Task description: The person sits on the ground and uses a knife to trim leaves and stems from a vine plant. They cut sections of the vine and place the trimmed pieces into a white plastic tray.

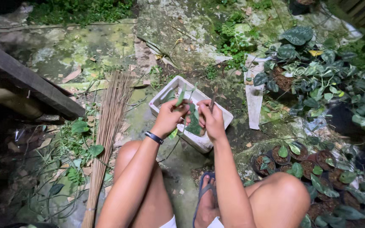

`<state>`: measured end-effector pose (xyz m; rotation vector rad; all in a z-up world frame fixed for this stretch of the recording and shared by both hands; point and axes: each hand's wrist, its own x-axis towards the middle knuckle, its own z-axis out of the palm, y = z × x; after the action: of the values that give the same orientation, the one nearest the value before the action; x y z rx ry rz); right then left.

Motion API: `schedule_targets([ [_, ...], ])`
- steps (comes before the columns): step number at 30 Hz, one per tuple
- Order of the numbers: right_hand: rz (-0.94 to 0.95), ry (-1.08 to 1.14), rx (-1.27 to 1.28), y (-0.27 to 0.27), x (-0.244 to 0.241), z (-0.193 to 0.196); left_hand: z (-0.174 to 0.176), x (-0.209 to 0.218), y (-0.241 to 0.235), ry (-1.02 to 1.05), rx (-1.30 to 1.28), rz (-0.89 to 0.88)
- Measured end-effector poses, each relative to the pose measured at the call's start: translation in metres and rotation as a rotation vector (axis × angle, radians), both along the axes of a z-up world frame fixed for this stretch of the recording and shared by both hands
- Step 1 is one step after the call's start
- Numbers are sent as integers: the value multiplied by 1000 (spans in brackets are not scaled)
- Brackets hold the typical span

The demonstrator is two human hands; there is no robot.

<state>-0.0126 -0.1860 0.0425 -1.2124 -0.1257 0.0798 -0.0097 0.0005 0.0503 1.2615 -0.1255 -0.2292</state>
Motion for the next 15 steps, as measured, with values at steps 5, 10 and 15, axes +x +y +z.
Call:
schedule_targets([
  [5,67,-92,-177,-11,-2,-1,6,-3,10,105,-172,29],
  [10,104,-225,-522,-18,1,17,7,-1,17,38,-64,72],
  [15,288,-214,-630,-40,24,67,2,2,17,54,-76,56],
])
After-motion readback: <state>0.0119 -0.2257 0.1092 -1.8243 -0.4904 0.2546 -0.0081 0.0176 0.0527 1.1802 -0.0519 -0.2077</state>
